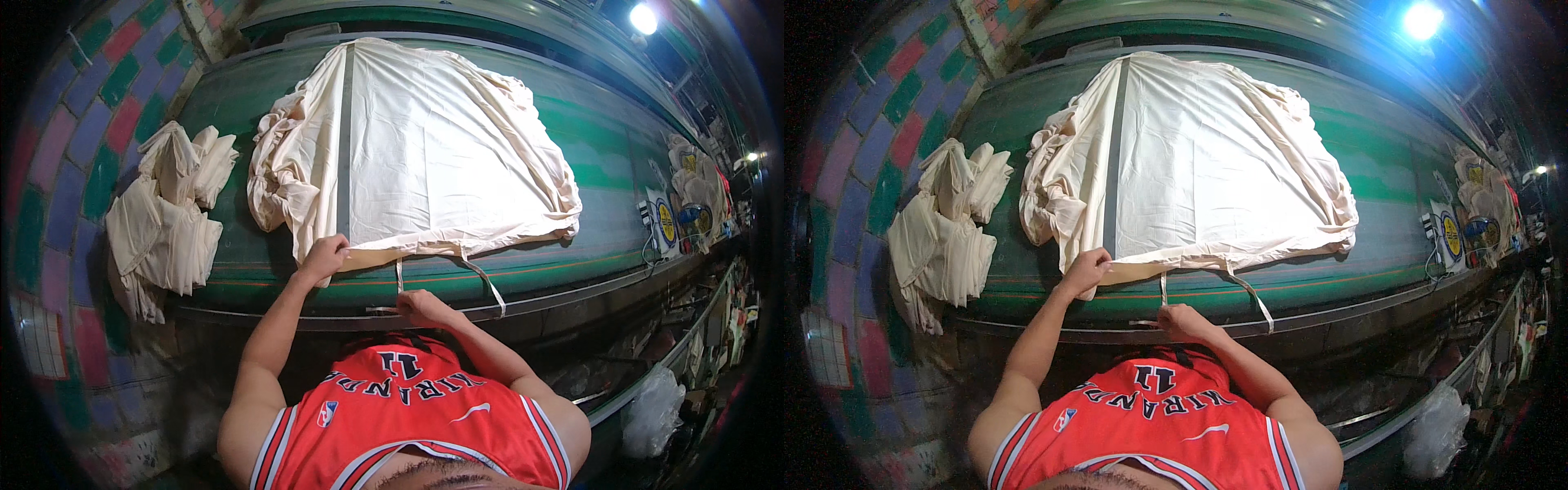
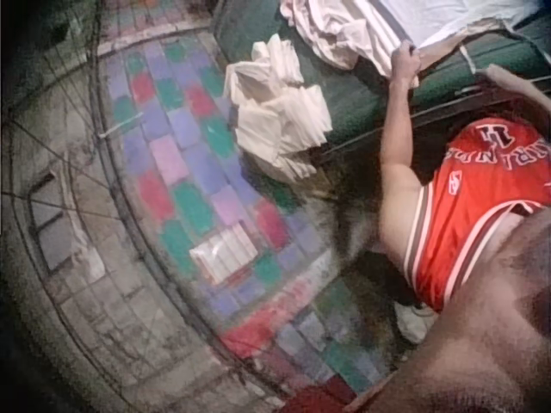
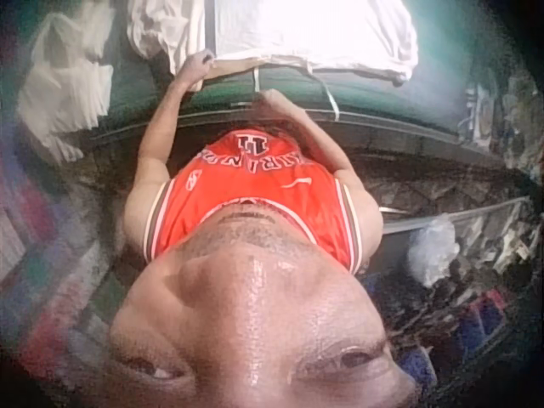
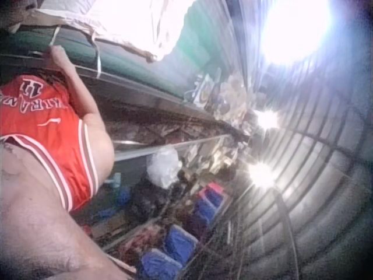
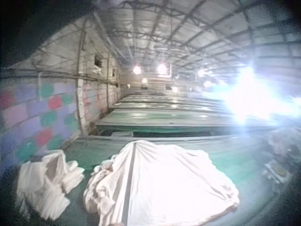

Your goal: The person ties a drawstring bag, then unfolds a large white fabric on a green worktable. Using a long metal blade, the person cuts the fabric along a straight line, repeatedly adjusting the material to guide the cut.

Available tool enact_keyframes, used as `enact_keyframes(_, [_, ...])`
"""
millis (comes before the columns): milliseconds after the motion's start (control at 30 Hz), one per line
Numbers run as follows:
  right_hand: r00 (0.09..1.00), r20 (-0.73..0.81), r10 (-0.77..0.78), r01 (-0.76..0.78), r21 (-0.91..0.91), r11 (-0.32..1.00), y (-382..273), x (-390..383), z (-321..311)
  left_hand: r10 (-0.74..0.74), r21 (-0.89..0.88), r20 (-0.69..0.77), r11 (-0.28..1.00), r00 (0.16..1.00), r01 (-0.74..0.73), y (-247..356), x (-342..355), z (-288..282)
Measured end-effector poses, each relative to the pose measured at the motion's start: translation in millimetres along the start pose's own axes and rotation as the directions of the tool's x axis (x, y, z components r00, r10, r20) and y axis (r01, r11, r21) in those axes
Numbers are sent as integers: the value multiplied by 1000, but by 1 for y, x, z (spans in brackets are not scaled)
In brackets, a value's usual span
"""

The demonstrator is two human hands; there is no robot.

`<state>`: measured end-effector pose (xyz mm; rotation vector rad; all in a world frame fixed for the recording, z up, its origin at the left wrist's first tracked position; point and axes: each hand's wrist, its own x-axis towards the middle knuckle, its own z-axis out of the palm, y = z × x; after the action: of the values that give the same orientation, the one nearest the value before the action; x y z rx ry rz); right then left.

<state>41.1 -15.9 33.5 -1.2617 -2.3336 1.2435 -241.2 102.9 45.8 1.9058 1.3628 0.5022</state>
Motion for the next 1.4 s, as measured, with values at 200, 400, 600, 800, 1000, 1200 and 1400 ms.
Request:
enact_keyframes(200, [971,108,-213,181,251,951,0,19,4,-32,98,421,995,907,-10,14,9,-1])
enact_keyframes(400, [987,-136,81,-59,159,985,18,20,-51,-35,163,263,987,964,-8,4,36,24])
enact_keyframes(600, [920,-330,212,-130,255,958,65,6,-99,-239,388,-303,854,922,348,-23,104,44])
enact_keyframes(800, [853,-409,325,-218,288,933,113,-20,-127,-441,358,-396,733,805,578,-14,147,60])
enact_keyframes(1000, [791,-438,427,-323,295,899,167,-51,-167,-629,142,-308,712,714,688,3,180,51])
enact_keyframes(1200, [817,-425,390,-291,279,915,199,-55,-197,-575,-141,-441,803,689,580,-5,207,72])
enact_keyframes(1400, [780,-518,350,-256,246,935,250,-44,-258,-656,-634,-477,718,585,287,21,238,134])
